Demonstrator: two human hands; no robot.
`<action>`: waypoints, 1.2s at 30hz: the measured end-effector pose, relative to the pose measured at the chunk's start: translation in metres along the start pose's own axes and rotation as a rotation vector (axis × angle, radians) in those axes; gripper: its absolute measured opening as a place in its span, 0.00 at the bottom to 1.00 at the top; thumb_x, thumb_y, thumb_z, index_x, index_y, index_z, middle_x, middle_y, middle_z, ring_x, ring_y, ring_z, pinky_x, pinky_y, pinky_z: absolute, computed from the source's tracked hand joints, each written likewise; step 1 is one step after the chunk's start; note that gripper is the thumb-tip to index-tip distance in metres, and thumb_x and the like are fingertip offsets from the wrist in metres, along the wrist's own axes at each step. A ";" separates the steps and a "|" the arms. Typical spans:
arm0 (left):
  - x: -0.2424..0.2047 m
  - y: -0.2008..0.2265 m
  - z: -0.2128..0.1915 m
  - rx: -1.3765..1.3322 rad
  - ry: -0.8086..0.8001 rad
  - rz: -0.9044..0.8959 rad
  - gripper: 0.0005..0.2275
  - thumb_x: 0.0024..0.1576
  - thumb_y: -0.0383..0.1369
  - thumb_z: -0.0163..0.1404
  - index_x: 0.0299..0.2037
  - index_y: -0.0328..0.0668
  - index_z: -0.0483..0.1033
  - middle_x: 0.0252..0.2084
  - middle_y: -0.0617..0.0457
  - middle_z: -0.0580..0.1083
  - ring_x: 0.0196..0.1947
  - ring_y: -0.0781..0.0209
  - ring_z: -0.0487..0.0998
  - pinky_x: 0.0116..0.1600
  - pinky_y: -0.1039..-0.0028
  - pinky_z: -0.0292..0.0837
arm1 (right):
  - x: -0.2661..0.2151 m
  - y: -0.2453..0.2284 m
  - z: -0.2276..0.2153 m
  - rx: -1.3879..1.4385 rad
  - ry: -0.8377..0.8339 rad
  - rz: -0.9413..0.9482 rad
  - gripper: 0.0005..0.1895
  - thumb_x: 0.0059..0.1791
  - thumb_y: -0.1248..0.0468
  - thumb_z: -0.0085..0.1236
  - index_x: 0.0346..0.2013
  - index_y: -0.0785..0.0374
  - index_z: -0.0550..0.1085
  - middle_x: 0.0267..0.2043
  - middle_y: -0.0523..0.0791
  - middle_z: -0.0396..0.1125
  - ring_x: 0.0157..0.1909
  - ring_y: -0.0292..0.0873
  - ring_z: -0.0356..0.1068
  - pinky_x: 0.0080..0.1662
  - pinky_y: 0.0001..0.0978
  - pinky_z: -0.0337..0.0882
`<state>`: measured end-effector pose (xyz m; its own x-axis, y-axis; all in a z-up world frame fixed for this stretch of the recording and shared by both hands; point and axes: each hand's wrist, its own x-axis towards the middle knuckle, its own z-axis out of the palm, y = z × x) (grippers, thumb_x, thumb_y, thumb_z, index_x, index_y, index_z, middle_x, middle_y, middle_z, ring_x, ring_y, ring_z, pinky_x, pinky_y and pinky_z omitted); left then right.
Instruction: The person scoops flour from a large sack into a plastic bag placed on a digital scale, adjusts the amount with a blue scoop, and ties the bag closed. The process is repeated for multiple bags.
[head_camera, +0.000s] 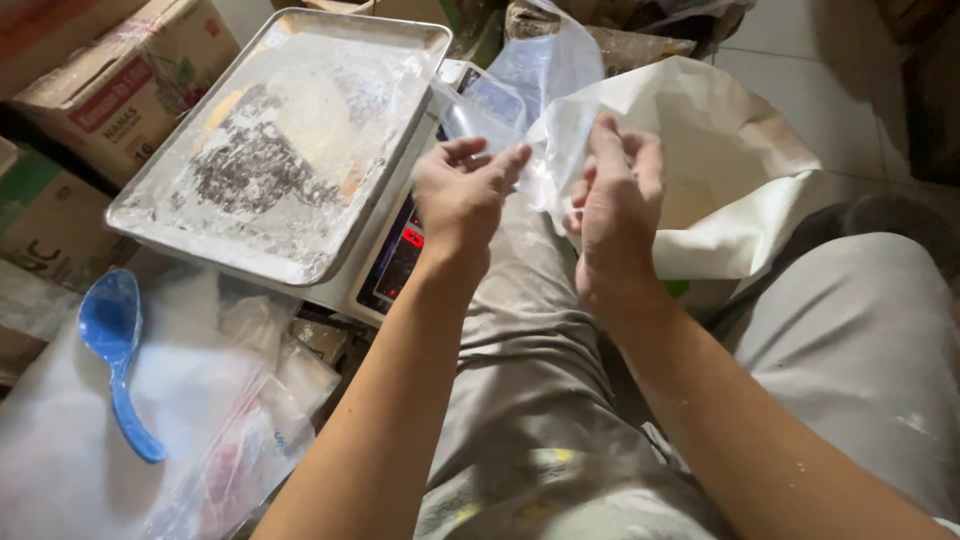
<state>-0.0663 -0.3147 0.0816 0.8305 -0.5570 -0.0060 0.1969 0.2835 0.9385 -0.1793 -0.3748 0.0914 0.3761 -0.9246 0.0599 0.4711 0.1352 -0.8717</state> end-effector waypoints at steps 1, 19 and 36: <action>-0.001 -0.004 0.001 0.023 -0.057 0.006 0.09 0.47 0.28 0.64 0.34 0.40 0.75 0.28 0.58 0.75 0.27 0.71 0.75 0.31 0.83 0.71 | 0.000 -0.005 0.000 -0.141 -0.006 0.010 0.21 0.52 0.48 0.57 0.46 0.61 0.66 0.32 0.40 0.60 0.27 0.33 0.59 0.24 0.26 0.60; -0.039 -0.008 0.016 0.622 -0.329 0.053 0.12 0.45 0.37 0.67 0.23 0.36 0.81 0.20 0.56 0.78 0.19 0.73 0.74 0.27 0.79 0.70 | 0.005 -0.021 -0.048 -0.494 -0.139 0.467 0.19 0.50 0.45 0.51 0.41 0.53 0.80 0.38 0.38 0.73 0.41 0.36 0.68 0.43 0.35 0.64; -0.043 -0.009 0.015 0.871 -0.034 0.319 0.09 0.49 0.32 0.61 0.30 0.32 0.78 0.25 0.43 0.79 0.28 0.52 0.80 0.36 0.66 0.73 | 0.021 -0.026 -0.056 -0.271 -0.270 0.651 0.23 0.56 0.52 0.38 0.53 0.63 0.75 0.41 0.42 0.77 0.42 0.38 0.72 0.43 0.31 0.69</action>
<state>-0.1116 -0.3049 0.0789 0.7594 -0.5802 0.2943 -0.5106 -0.2510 0.8224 -0.2282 -0.4176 0.0884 0.7103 -0.5635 -0.4218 -0.1128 0.5003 -0.8585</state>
